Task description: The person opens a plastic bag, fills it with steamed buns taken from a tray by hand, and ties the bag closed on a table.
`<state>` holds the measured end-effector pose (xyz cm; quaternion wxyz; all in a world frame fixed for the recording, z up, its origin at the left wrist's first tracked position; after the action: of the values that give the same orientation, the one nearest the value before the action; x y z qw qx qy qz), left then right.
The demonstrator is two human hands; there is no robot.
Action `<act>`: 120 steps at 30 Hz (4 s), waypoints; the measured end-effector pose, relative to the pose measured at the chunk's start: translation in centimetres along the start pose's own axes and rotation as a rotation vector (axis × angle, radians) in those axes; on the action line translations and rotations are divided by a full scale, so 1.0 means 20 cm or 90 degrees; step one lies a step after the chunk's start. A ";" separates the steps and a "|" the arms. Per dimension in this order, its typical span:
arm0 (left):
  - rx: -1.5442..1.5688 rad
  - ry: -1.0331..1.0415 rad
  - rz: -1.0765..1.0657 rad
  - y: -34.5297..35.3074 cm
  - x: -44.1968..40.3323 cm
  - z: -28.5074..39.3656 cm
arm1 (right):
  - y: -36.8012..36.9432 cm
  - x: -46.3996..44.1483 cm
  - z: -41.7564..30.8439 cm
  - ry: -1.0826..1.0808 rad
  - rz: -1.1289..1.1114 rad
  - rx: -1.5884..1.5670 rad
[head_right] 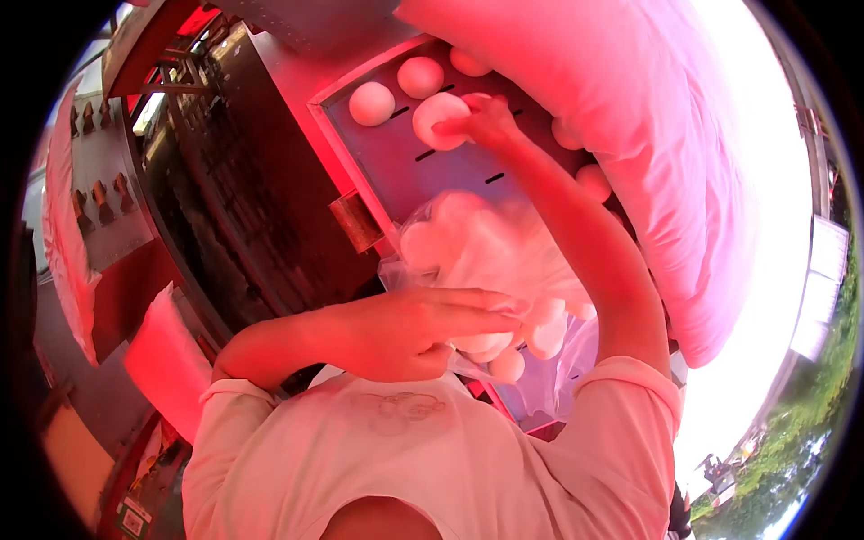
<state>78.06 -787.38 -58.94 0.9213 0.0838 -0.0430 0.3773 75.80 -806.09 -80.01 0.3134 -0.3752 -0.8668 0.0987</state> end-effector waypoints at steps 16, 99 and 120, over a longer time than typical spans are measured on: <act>0.139 -0.130 0.070 0.09 -0.20 0.17 | 0.20 2.11 0.60 0.109 0.321 -0.304; 0.415 -0.107 0.082 0.26 -0.13 0.24 | 0.02 1.52 -0.34 -0.253 0.203 0.077; 0.434 -0.272 -0.024 -0.15 -0.17 -0.09 | -1.03 -0.03 0.20 0.035 0.116 -0.171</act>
<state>77.66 -791.47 -61.60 0.8178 0.4620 -0.1046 0.3268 61.55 -820.63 -75.09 0.2741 -0.4934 -0.8255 -0.0001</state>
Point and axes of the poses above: each hand's wrist, its own x-axis away from the middle knuckle, its own y-axis out of the palm, z = x × y, the point moved 8 cm from there along -x, towards the middle knuckle, and after that the axes turned 2 degrees about -y, right-handed, at the moved point
